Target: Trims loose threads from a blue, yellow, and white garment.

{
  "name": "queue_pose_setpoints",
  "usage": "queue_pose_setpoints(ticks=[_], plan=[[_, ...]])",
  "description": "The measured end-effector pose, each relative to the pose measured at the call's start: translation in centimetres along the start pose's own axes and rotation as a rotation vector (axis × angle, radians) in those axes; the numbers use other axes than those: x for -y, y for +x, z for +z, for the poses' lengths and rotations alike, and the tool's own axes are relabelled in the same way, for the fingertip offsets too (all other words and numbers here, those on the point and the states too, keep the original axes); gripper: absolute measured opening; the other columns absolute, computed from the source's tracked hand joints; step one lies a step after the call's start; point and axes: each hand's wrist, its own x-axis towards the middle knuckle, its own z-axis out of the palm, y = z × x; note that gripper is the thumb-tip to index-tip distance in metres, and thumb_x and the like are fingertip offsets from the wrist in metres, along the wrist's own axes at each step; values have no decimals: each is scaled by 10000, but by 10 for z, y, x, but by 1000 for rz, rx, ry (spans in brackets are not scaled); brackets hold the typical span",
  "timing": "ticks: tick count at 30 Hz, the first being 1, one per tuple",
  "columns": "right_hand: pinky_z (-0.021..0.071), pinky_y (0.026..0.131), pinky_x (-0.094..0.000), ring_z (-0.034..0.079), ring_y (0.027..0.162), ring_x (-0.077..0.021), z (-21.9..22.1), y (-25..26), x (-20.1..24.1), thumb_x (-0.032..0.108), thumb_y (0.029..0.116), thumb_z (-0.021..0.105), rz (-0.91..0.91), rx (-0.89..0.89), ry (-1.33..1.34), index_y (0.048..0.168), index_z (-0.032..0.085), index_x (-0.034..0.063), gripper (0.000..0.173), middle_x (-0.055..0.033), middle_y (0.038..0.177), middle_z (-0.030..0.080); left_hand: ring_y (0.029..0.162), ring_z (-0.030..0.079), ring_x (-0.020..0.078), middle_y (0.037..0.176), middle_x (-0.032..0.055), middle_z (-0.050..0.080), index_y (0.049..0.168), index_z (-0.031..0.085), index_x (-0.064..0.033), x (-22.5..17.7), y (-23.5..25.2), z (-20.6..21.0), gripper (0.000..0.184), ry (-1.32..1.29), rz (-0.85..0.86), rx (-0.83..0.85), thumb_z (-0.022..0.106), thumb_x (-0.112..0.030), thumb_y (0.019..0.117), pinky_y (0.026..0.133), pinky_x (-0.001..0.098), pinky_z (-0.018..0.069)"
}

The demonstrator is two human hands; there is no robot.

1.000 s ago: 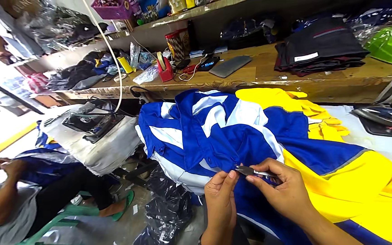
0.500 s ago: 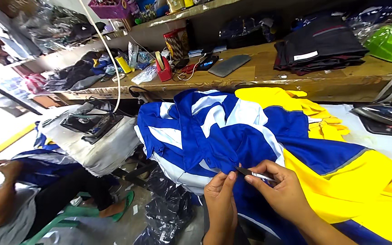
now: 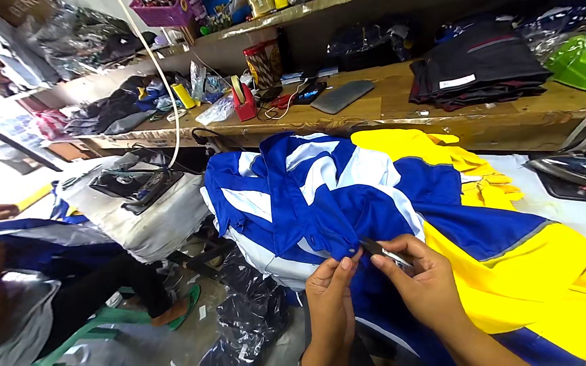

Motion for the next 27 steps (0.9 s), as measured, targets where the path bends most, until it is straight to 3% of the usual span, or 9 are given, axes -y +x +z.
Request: queue_pose_setpoints(ticks=[5,11,18,27], plan=[[451,631,-70,585,774,65,-6,-5,-4,287,900,754,-159,-24,-261,981,739,51,249,21,903,703,912,756,169,957,126,769,966,733,12,-3,0,-1,140,-19,-39,-31,593,9,974,921,314,593],[473,661,-95,603,787,42,-4,-1,-4,304,925,733,-220,-21,-320,970,748,66,242,13,887,704,897,762,184,938,143,770,948,739,23,-4,0,-1,136,-13,-41,-32,604,22,964,914,324,599],[496,693,-218,656,808,-61,-4,4,-6,328,975,684,-374,-27,-462,979,768,90,252,-27,870,727,889,757,165,914,126,770,917,755,8,-10,2,-7,115,73,12,37,646,-8,950,898,319,601],[465,651,-221,650,771,-68,-1,6,-14,305,985,673,-441,-26,-476,945,762,84,241,-36,856,734,865,764,176,904,139,770,912,744,16,-15,4,-9,157,72,-33,16,595,16,962,878,317,609]])
